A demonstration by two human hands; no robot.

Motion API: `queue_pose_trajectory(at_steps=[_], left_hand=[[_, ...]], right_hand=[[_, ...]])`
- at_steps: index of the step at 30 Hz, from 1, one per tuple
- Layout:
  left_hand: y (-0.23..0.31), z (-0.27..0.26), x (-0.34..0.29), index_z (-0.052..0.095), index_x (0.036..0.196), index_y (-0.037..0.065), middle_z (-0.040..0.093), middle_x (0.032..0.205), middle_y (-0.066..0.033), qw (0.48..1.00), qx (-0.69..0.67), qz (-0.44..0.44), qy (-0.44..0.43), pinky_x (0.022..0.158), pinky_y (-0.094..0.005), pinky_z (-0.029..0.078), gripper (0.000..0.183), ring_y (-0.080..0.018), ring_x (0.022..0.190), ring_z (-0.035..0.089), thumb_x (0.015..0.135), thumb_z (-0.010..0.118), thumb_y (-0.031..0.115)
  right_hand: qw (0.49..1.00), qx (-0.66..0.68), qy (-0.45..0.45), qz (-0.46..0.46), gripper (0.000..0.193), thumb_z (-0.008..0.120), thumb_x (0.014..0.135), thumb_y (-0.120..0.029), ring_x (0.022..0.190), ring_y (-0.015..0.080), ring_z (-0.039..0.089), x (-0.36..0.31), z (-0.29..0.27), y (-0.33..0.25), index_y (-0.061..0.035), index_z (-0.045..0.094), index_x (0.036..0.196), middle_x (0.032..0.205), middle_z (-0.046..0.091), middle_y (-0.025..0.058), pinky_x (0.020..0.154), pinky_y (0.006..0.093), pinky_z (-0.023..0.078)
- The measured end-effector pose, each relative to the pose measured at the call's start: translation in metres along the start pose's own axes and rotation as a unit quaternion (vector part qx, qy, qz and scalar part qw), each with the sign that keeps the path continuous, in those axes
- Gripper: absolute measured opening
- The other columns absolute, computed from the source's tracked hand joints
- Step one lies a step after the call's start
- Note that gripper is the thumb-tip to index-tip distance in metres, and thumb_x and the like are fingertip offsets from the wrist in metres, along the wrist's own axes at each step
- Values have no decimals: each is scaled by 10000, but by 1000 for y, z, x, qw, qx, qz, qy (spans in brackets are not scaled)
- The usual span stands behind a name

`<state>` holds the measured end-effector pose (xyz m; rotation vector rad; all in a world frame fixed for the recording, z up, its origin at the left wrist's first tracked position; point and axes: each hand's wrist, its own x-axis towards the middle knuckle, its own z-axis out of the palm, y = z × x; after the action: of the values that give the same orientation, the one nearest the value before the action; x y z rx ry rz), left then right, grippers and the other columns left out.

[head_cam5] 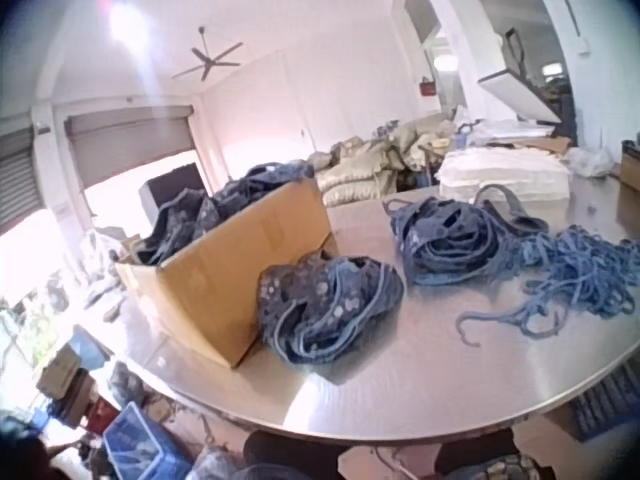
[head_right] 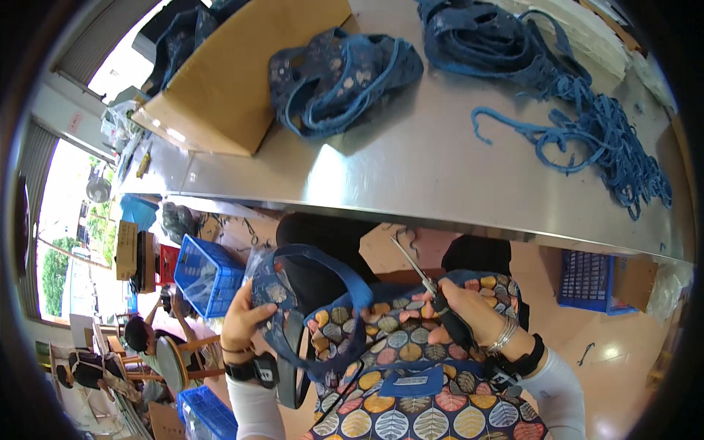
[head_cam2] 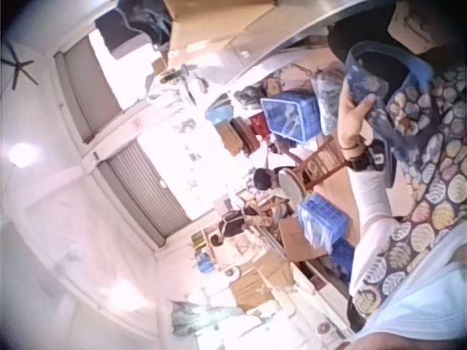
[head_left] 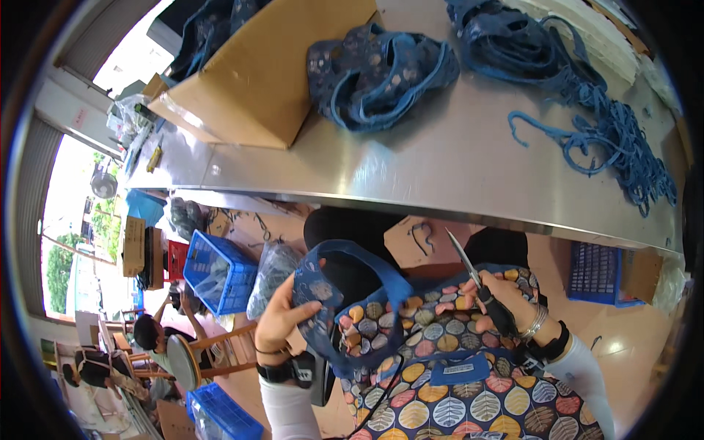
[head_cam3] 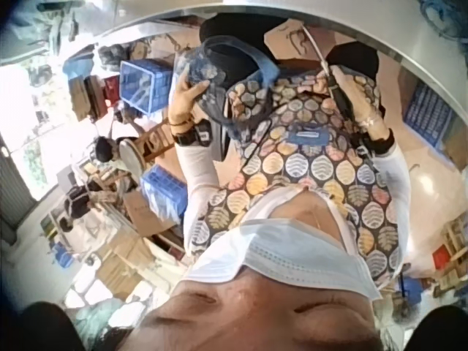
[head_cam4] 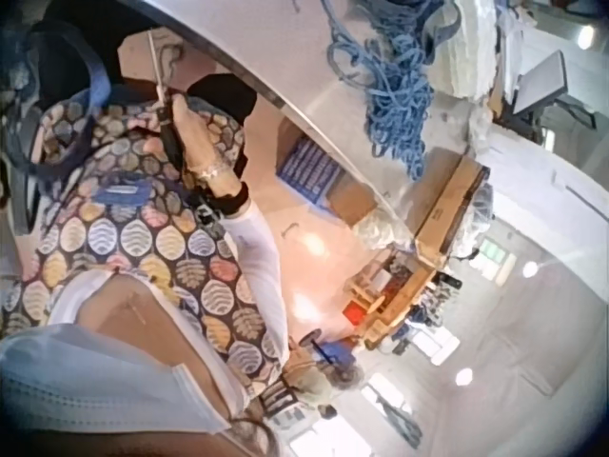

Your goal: The person is using scissors to cut patterns out of blue denim-like fabric for shoe uppers.

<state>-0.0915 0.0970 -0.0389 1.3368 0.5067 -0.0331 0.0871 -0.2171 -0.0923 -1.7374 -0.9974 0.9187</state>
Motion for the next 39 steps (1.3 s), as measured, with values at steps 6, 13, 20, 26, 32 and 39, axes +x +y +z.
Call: queue_pose_trajectory(at_steps=[6,13,20,26,32,39], left_hand=[[-81,-79,10,482,1108,-35,575,984,-36,977,180,-116,17,807,-223,429,371,-96,866,535,754,589,-15],[-79,-58,16,518,1024,-36,592,836,-19,979,169,-59,99,674,-205,458,269,-76,729,550,791,596,74],[-67,-32,31,547,931,-43,621,784,-78,986,96,-76,113,569,-222,502,197,-122,622,597,768,619,41],[-76,-24,37,547,916,-49,622,793,-94,988,88,-60,112,584,-239,515,180,-142,636,610,762,616,15],[-81,-13,32,527,974,-53,611,755,-91,989,-40,-79,122,564,-234,502,206,-153,614,610,778,570,-10],[-67,-4,30,516,1048,-58,616,763,-114,978,-149,-142,40,562,-250,520,245,-190,637,631,822,502,36]], right_hand=[[983,-169,-1,75,522,745,644,-359,705,305,605,4,11,1,-33,435,910,763,596,138,568,334,456],[993,-94,20,68,498,749,643,-363,647,338,570,13,18,19,-32,451,866,691,559,151,539,347,424],[989,81,-21,122,329,652,781,-269,686,183,616,48,46,66,10,486,836,726,607,107,555,265,468],[896,314,-61,307,463,662,739,-407,671,161,610,123,88,55,21,544,871,747,593,97,552,238,505],[900,334,-97,261,349,738,681,-258,581,120,556,143,115,55,-16,520,804,788,588,73,486,212,455],[883,431,86,166,347,732,662,-118,499,82,507,129,118,29,-54,453,859,689,550,28,414,191,407]])
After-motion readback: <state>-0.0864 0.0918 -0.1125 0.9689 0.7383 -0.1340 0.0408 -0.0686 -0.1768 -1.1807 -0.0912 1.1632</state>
